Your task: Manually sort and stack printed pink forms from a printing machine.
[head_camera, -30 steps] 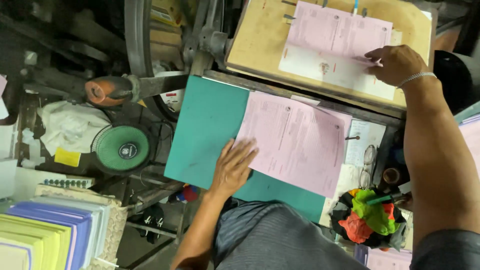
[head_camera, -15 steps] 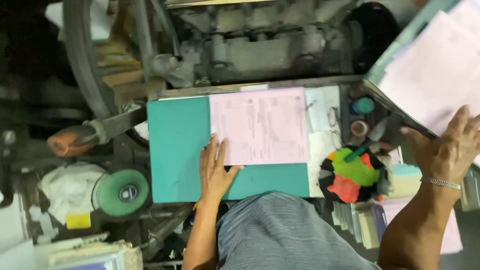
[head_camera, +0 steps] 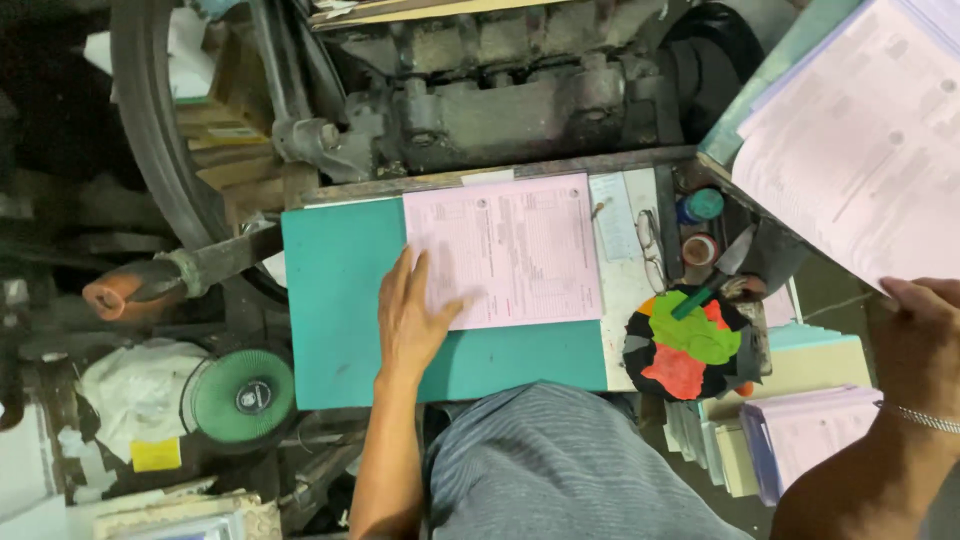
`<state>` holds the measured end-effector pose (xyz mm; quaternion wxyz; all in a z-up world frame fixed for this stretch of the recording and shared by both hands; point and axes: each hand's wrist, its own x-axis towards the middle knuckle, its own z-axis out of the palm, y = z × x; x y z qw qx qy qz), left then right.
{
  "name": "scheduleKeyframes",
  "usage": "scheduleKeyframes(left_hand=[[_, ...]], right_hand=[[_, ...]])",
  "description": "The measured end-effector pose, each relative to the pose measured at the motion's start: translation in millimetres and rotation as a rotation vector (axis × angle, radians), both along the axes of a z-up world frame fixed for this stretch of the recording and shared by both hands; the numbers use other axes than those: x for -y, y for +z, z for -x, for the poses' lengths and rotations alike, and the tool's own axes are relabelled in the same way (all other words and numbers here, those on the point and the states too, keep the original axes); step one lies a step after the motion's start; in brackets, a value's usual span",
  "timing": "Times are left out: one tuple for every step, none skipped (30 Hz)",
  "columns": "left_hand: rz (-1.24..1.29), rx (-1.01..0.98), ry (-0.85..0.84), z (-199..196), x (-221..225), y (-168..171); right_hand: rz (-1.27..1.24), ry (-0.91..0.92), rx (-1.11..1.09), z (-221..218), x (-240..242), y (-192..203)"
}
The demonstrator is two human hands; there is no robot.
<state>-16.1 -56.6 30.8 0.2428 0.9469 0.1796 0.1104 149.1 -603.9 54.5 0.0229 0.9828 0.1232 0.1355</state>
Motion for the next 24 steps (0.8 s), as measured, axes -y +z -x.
scheduleKeyframes(left_hand=[[0.036,0.062,-0.034,-12,-5,-3],[0.072,0.125,-0.069,-24,-11,-7],[0.076,0.123,-0.055,-44,-10,-5],[0.016,0.239,-0.155,-68,-11,-3],[-0.047,0.352,-0.256,-92,-14,0],[-0.048,0.351,-0.236,-116,-16,-1],[-0.088,0.355,-0.298,-141,-20,-1],[-0.125,0.357,-0.366,-167,-23,-3],[-0.124,0.354,-0.352,-187,-27,-9],[-0.137,0.309,-0.341,-207,-32,-16],[-0.149,0.264,-0.329,-228,-37,-22],[-0.150,0.262,-0.317,-232,-43,-26],[-0.151,0.146,-0.289,-236,-48,-29],[-0.149,0.030,-0.261,-240,-52,-32],[-0.146,0.029,-0.251,-232,-56,-40],[-0.210,0.044,-0.311,-225,-60,-47],[-0.273,0.059,-0.371,-219,-64,-55],[-0.272,0.055,-0.364,-200,-67,-60],[-0.283,0.162,-0.399,-180,-71,-65],[-0.294,0.269,-0.432,-159,-73,-70],[-0.293,0.263,-0.422,-129,-72,-60],[-0.264,0.304,-0.425,-101,-70,-50],[-0.236,0.346,-0.428,-72,-67,-40],[-0.235,0.343,-0.415,-49,-60,-36]], right_hand=[[-0.141,0.012,-0.022,-1,-2,-1],[-0.281,0.022,-0.045,-1,-3,-2],[-0.276,0.036,-0.050,-1,-29,20],[-0.190,0.125,-0.007,-5,-56,41],[-0.103,0.214,0.038,-8,-85,62],[-0.101,0.234,0.036,-18,-105,70],[-0.140,0.327,0.017,-27,-126,79],[-0.178,0.414,-0.004,-34,-146,87],[-0.175,0.426,-0.008,-40,-167,94],[-0.190,0.457,-0.028,-46,-189,101],[-0.206,0.487,-0.048,-52,-210,107],[-0.205,0.499,-0.050,-65,-223,100],[-0.220,0.569,-0.033,-79,-237,93],[-0.233,0.637,-0.017,-92,-250,87],[-0.231,0.648,-0.019,-109,-258,70],[-0.238,0.693,-0.011,-126,-267,52],[-0.245,0.739,-0.002,-144,-275,34],[-0.245,0.746,-0.007,-160,-287,22],[-0.214,0.750,-0.021,-177,-298,10],[-0.183,0.758,-0.036,-193,-311,-2],[-0.184,0.768,-0.042,-209,-319,-14],[-0.138,0.766,-0.059,-225,-328,-25],[-0.092,0.764,-0.076,-242,-336,-37],[-0.090,0.777,-0.078,-252,-343,-44]])
